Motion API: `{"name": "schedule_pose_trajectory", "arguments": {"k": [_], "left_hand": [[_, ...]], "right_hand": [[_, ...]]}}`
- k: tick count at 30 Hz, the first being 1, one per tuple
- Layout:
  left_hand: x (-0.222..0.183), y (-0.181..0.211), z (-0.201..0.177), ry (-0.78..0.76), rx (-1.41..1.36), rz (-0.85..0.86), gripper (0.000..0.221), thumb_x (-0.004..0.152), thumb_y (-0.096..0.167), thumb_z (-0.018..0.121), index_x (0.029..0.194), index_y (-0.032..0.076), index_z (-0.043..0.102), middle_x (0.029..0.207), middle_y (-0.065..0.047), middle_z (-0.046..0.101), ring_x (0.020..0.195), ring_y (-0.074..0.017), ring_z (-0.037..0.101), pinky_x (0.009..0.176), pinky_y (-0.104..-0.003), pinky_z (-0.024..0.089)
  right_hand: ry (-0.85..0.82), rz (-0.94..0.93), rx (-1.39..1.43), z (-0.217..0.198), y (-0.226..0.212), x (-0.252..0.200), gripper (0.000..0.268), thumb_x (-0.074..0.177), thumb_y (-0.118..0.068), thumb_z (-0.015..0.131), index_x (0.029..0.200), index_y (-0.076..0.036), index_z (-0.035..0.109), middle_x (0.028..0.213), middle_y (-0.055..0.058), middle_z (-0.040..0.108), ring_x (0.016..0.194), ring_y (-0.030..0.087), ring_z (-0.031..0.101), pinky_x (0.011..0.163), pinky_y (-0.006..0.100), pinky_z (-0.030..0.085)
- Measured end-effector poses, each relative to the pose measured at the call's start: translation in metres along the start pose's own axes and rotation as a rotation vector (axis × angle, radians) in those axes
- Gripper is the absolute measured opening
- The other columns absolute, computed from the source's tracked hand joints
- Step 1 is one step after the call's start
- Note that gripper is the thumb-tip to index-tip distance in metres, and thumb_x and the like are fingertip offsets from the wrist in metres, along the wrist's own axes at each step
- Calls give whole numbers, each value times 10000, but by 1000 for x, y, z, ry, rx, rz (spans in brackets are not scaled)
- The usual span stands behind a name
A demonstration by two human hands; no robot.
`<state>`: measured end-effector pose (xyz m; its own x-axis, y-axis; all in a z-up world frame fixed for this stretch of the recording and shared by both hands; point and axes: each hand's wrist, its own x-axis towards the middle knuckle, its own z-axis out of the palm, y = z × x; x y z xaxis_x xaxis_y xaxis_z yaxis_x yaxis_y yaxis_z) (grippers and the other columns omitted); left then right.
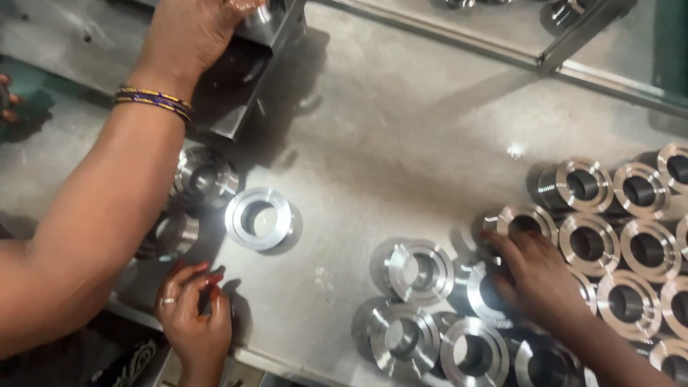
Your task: Applying inspection dye or protective oil to metal rings and inspecting them at a quality control station.
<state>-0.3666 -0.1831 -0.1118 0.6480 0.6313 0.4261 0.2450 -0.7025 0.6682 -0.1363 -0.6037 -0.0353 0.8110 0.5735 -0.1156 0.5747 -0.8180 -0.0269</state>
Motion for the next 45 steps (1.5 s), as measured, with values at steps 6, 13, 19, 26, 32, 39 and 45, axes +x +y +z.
{"name": "schedule_pose_trajectory", "arguments": {"k": [6, 13, 19, 26, 32, 39, 45], "left_hand": [[-4, 6, -4, -3, 79, 47, 159, 835, -38, 663, 956, 63, 688, 1191, -66, 672, 1318, -325, 583, 1175, -487, 414], [-4, 1, -3, 7, 75, 19, 155, 838, -47, 664, 942, 65, 690, 1187, -62, 680, 1363, -330, 552, 1176, -494, 390], [-2, 3, -1, -27, 46, -1, 145, 840, -74, 652, 938, 26, 690, 1183, -103, 685, 1320, -337, 579, 1119, -486, 441], [-14, -18, 7, -22, -32, 37, 158, 909, -119, 641, 1025, -26, 692, 1172, -142, 695, 1283, -307, 609, 1201, -458, 472], [-33, -45, 19, -117, -344, -219, 246, 922, -118, 583, 1165, -90, 615, 1249, -151, 654, 1202, -187, 623, 1045, -295, 508], [-13, -14, 6, -110, -385, -311, 264, 889, -129, 540, 1086, -15, 675, 1172, -85, 703, 1087, -173, 688, 978, -293, 553], [-12, -11, 1, -54, 74, 38, 166, 934, -75, 652, 965, 71, 725, 1128, 0, 744, 1323, -245, 621, 1237, -447, 384]], "right_hand": [[-391, -63, 25, -13, -23, 24, 752, 888, -293, 633, 1579, -357, 346, 1402, 174, 514, 1280, 361, 537, 1089, 480, 444], [-463, -541, -209, -27, -58, 45, 743, 925, -181, 574, 1570, -470, 346, 1563, 274, 342, 1412, 429, 403, 1124, 486, 381], [-464, -574, -218, -16, -51, 41, 721, 886, -137, 623, 1520, -393, 396, 1517, 341, 358, 1378, 500, 439, 1087, 529, 411], [-567, -510, -227, -18, -55, 37, 770, 840, -138, 682, 1516, -407, 428, 1406, 252, 489, 1272, 397, 565, 1074, 496, 493], [-366, -423, -167, -48, -46, -8, 718, 801, -482, 692, 1466, -355, 453, 1505, 217, 377, 1140, 359, 659, 908, 444, 606], [-526, -167, -237, -8, -76, -50, 936, 820, -543, 742, 1614, -350, 284, 1614, 332, 85, 1079, 397, 652, 816, 433, 633], [-377, -127, 42, -15, -89, -28, 1065, 693, -109, 796, 1624, -308, 318, 1649, 395, -52, 1054, 460, 631, 751, 449, 623]]}}
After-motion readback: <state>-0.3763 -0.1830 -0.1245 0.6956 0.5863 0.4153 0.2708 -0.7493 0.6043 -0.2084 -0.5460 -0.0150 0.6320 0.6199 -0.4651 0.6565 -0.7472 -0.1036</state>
